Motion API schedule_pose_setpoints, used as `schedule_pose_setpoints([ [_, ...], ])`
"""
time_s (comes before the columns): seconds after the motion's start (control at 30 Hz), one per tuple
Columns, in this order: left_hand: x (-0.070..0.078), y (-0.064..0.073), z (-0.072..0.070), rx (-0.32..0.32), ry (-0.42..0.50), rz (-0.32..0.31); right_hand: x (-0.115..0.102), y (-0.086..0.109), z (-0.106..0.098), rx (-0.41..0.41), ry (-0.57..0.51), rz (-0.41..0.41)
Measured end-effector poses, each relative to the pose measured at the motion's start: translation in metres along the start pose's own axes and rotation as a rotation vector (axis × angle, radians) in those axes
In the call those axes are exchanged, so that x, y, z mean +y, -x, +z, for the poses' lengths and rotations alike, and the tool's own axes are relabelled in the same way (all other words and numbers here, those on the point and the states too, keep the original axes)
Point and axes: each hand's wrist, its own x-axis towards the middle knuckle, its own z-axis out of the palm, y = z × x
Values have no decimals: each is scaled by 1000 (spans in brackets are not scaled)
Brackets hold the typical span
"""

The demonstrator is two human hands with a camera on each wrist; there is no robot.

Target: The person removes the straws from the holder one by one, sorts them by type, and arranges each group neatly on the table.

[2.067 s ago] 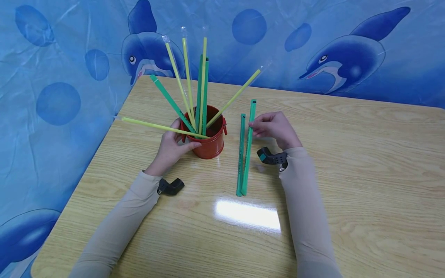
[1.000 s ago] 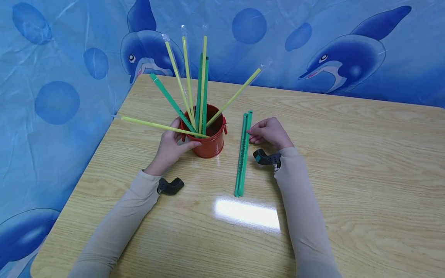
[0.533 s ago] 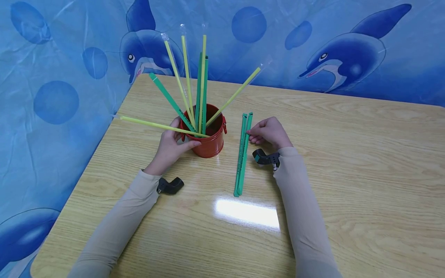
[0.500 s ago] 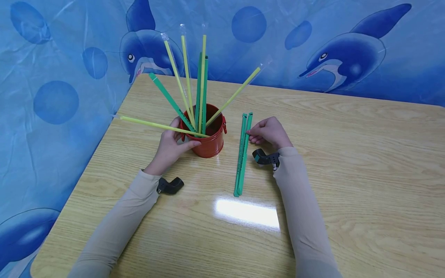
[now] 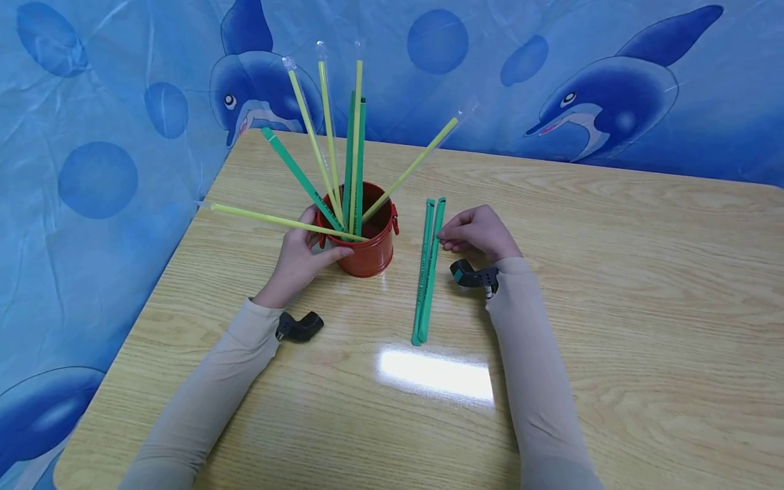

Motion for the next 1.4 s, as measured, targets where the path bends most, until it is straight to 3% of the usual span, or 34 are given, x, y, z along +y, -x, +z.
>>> schedule_pose_setpoints([
  [0.33, -2, 0, 0, 8, -8, 19, 2, 1, -3, -4, -21, -13],
  [0.7, -2, -1, 1, 10, -8, 31, 2, 1, -4, 56, -164, -85],
  [0.97, -2, -1, 1, 13, -8, 31, -15, 9, 1, 114, -241, -211],
  [1.4, 2, 0, 0, 10, -9, 16, -58, 39, 18, 72, -259, -362],
])
